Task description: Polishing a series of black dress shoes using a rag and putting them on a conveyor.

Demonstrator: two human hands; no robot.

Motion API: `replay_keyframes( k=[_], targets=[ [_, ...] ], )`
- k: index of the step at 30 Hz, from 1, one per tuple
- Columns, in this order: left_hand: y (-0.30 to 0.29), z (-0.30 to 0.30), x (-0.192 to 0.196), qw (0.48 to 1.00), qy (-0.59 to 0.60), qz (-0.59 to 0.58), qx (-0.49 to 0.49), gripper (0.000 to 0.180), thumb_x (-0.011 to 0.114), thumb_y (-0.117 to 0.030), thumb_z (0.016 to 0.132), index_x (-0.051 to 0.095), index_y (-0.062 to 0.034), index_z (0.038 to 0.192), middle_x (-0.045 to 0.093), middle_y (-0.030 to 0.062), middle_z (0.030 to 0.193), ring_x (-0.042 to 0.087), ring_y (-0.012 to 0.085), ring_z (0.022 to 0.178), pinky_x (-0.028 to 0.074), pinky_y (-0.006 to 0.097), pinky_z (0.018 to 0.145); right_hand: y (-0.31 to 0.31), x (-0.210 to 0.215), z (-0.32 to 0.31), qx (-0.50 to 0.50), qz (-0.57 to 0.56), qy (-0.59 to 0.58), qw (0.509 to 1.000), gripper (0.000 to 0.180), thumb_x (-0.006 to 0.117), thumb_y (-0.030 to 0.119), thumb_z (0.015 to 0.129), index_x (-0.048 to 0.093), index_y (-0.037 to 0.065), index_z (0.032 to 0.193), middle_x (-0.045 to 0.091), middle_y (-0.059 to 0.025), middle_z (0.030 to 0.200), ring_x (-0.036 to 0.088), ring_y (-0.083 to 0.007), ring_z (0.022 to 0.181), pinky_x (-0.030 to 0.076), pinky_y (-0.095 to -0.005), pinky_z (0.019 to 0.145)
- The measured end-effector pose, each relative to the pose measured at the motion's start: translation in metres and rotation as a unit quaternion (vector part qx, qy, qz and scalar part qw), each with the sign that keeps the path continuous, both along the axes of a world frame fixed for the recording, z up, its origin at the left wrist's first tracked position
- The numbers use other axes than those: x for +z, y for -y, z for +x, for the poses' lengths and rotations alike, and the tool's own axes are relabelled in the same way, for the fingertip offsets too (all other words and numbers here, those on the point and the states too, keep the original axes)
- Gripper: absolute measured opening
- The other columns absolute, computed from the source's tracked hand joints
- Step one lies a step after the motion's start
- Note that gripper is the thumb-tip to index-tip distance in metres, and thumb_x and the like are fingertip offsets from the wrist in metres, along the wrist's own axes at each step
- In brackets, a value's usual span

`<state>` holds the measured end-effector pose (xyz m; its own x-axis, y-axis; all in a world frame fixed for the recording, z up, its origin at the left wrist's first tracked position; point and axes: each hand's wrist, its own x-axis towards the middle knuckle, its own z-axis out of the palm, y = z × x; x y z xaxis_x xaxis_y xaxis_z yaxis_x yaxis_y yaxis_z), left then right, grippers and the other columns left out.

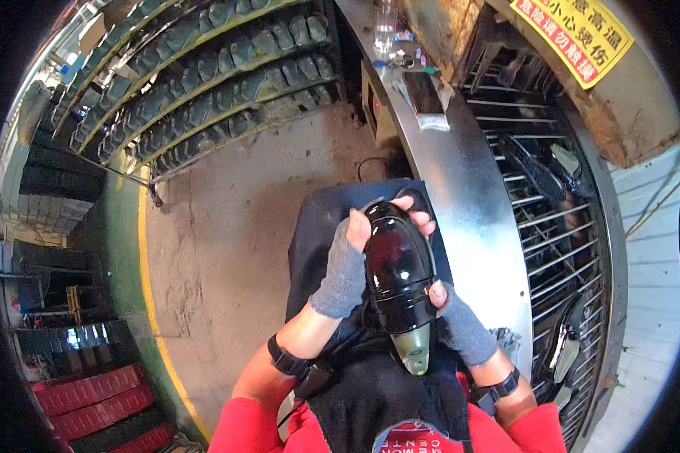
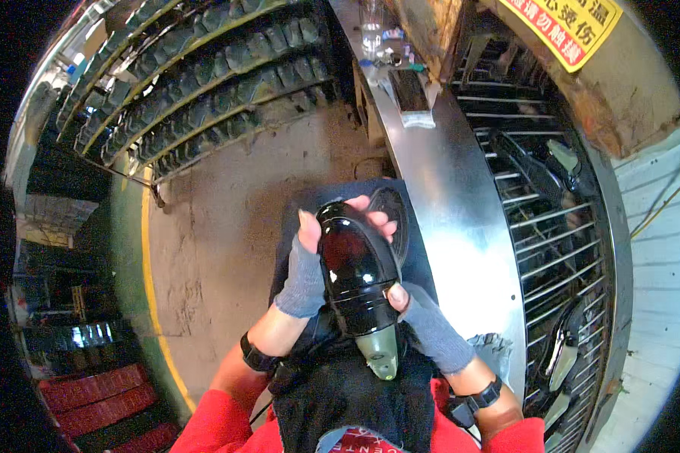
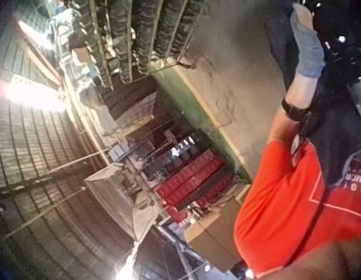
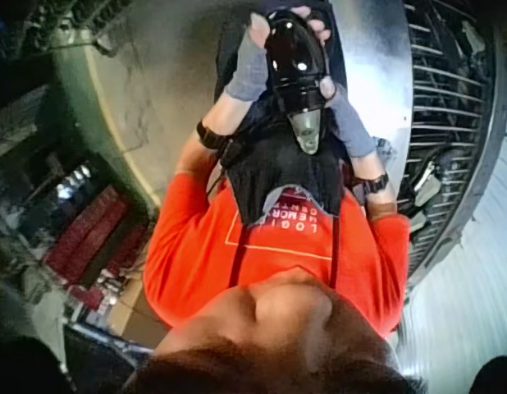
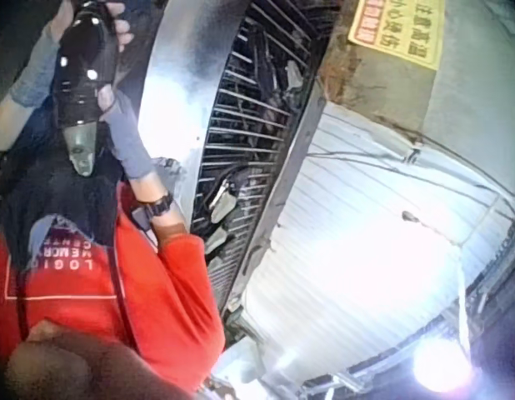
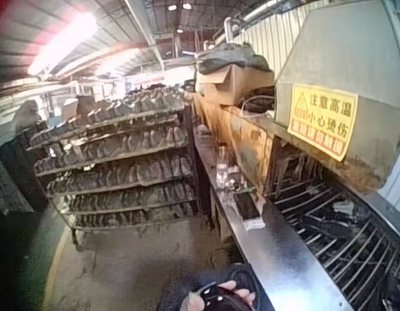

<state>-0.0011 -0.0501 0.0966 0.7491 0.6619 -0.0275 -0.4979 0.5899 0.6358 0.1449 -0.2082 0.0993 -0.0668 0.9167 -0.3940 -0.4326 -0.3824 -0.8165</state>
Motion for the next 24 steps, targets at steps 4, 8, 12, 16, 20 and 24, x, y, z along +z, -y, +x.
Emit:
replay_keyframes(
  k=[4, 8, 12, 16, 20, 24],
  targets=[
    [-0.026, 0.011, -0.022, 0.994, -0.039, 0.096, -0.046, 0.085, 0.039, -0.071, 0.109, 0.053, 0.0017, 0.151, 0.067, 0.0190, 0.142, 0.070, 0.0294, 0.122, 0.056, 0.044, 0.111, 0.006, 0.001, -0.002, -0.081, -0.055, -0.029, 0.995, 0.074, 0.065, 0.061, 0.102, 0.065, -0.004, 0.138, 0.076, -0.0119, 0.123, 0.074, -0.0210, 0.111, 0.058, -0.0345, 0.102],
    [-0.057, 0.019, -0.141, 0.856, -0.397, 0.305, 0.129, 0.047, 0.063, -0.032, 0.107, 0.058, -0.0088, 0.148, 0.063, 0.0251, 0.139, 0.063, 0.0405, 0.127, 0.053, 0.043, 0.105, 0.000, 0.007, 0.004, -0.104, -0.067, -0.127, 0.984, 0.069, 0.066, 0.057, 0.103, 0.065, -0.003, 0.136, 0.076, -0.0149, 0.121, 0.076, -0.0227, 0.104, 0.061, -0.0349, 0.096],
    [-0.056, 0.032, -0.045, 0.898, -0.371, 0.218, -0.091, 0.047, 0.072, -0.017, 0.103, 0.058, 0.0049, 0.142, 0.070, 0.0157, 0.133, 0.066, 0.0168, 0.119, 0.052, 0.032, 0.106, 0.011, -0.001, 0.030, -0.158, -0.084, -0.069, 0.981, 0.092, 0.064, 0.071, 0.097, 0.056, -0.007, 0.145, 0.074, -0.0276, 0.122, 0.078, -0.0374, 0.103, 0.065, -0.0474, 0.093],
    [-0.069, 0.006, -0.030, 0.992, -0.086, 0.089, -0.012, 0.057, 0.065, -0.039, 0.104, 0.056, -0.0006, 0.146, 0.068, 0.0184, 0.140, 0.068, 0.0217, 0.121, 0.054, 0.036, 0.109, 0.000, -0.010, 0.016, -0.113, -0.087, -0.136, 0.980, 0.112, 0.050, 0.089, 0.091, 0.053, -0.009, 0.145, 0.072, -0.0315, 0.122, 0.075, -0.0493, 0.104, 0.062, -0.0561, 0.099],
    [-0.056, -0.001, 0.005, 0.994, 0.001, 0.101, 0.040, 0.070, 0.050, -0.055, 0.108, 0.051, -0.0036, 0.154, 0.064, 0.0225, 0.147, 0.070, 0.0245, 0.122, 0.057, 0.038, 0.107, -0.019, -0.027, -0.007, -0.080, -0.091, -0.268, 0.956, 0.111, 0.044, 0.090, 0.093, 0.052, -0.005, 0.149, 0.072, -0.0287, 0.123, 0.074, -0.0485, 0.108, 0.061, -0.0588, 0.099],
    [-0.053, -0.009, 0.011, 0.986, -0.049, 0.160, -0.004, 0.069, 0.030, -0.055, 0.116, 0.048, -0.0027, 0.158, 0.066, 0.0209, 0.143, 0.070, 0.0242, 0.120, 0.059, 0.038, 0.103, -0.019, -0.049, -0.029, -0.127, -0.104, -0.176, 0.971, 0.102, 0.049, 0.083, 0.097, 0.047, -0.001, 0.155, 0.068, -0.0254, 0.134, 0.075, -0.0422, 0.110, 0.061, -0.0585, 0.099]
  ],
)
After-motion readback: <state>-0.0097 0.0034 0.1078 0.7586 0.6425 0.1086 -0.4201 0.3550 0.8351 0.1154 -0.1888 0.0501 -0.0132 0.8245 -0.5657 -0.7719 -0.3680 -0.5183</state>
